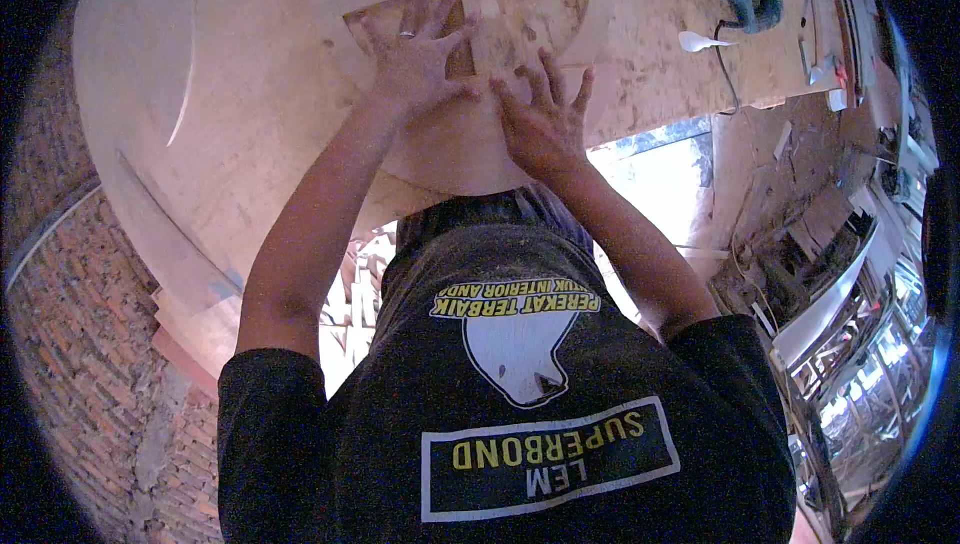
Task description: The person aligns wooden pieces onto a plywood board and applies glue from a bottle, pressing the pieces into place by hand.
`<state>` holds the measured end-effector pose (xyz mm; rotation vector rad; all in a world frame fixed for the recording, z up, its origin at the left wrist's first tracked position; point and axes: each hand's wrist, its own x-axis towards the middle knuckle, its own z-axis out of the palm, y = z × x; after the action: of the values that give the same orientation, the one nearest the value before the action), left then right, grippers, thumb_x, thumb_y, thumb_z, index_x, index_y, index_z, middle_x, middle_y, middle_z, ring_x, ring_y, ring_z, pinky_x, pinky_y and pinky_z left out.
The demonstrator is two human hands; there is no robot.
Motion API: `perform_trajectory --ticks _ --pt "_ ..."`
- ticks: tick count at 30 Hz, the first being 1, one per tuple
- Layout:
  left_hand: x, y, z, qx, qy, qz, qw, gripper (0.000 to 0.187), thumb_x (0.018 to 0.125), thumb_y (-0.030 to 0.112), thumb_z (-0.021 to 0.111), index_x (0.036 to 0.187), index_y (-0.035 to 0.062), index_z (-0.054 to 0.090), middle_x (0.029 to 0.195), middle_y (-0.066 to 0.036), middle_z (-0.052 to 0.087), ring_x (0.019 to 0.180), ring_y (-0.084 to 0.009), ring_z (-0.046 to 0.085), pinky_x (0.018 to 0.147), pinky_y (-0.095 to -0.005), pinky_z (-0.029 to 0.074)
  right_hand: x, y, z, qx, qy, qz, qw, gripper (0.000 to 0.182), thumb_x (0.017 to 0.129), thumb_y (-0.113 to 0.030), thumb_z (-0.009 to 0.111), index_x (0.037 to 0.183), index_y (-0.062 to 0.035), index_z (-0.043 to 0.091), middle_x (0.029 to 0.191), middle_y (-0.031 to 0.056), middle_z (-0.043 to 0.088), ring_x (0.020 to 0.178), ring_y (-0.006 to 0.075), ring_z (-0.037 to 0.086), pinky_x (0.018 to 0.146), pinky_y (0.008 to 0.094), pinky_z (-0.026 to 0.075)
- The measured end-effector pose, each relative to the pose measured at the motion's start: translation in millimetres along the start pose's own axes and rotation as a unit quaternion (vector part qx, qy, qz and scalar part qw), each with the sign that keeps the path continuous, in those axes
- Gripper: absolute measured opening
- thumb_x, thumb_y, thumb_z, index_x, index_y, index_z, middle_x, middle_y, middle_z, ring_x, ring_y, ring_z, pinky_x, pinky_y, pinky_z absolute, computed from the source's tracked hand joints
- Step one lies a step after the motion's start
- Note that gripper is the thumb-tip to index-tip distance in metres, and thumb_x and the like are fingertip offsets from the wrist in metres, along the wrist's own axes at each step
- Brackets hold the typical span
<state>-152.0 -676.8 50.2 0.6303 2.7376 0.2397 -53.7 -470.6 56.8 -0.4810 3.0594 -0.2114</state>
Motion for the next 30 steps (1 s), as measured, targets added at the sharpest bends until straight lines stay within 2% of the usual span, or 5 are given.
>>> perform_trajectory --ticks 8,14,20,26,30 --pt "0.8 7.3 -9.4 0.014 -0.006 -0.044 0.999 0.096 0.065 0.077 0.076 0.152 0.0509 0.043 0.175 -0.005 0.005 0.16 -0.0376 -0.003 0.107 -0.0869 -0.005 4.9 1.3 -5.0 -0.009 -0.024 -0.016 1.0 0.039 0.096 -0.028 0.06 0.134 -0.0233 0.066 0.143 0.0113 0.05 0.155 0.0372 0.022 0.113 0.0806 -0.001" --pt "1.4 14.9 -16.5 0.05 -0.028 -0.058 0.997 0.093 0.066 0.077 0.076 0.15 0.05 0.047 0.175 -0.006 0.003 0.159 -0.0392 -0.006 0.105 -0.0875 -0.008 4.0 4.8 -1.2 0.011 -0.008 -0.026 1.0 0.04 0.094 -0.025 0.061 0.133 -0.0214 0.067 0.144 0.0117 0.05 0.155 0.0363 0.022 0.112 0.0812 -0.002" --pt "-2.3 16.9 0.1 -0.016 -0.008 -0.07 0.997 0.091 0.069 0.078 0.074 0.15 0.0483 0.048 0.175 -0.009 -0.001 0.158 -0.0409 -0.01 0.104 -0.0875 -0.009 5.5 8.1 1.1 0.032 -0.01 -0.03 0.999 0.044 0.09 -0.022 0.062 0.133 -0.0201 0.067 0.145 0.0116 0.049 0.156 0.0356 0.02 0.113 0.0812 -0.002" --pt "-6.5 13.0 13.4 -0.014 0.075 -0.064 0.995 0.093 0.067 0.082 0.072 0.15 0.0487 0.048 0.175 -0.009 -0.001 0.158 -0.041 -0.011 0.104 -0.088 -0.009 6.7 9.1 0.6 0.027 -0.015 -0.03 0.999 0.044 0.09 -0.02 0.062 0.133 -0.0207 0.067 0.145 0.0121 0.049 0.157 0.035 0.019 0.112 0.0823 0.0" --pt "-6.8 13.1 13.3 0.003 0.046 -0.078 0.996 0.09 0.066 0.084 0.071 0.147 0.0502 0.051 0.175 -0.009 -0.001 0.158 -0.0418 -0.012 0.104 -0.0883 -0.008 5.1 12.3 -1.0 0.031 -0.018 -0.036 0.999 0.042 0.09 -0.02 0.062 0.131 -0.0221 0.068 0.144 0.0123 0.049 0.156 0.0344 0.02 0.113 0.0809 0.0"
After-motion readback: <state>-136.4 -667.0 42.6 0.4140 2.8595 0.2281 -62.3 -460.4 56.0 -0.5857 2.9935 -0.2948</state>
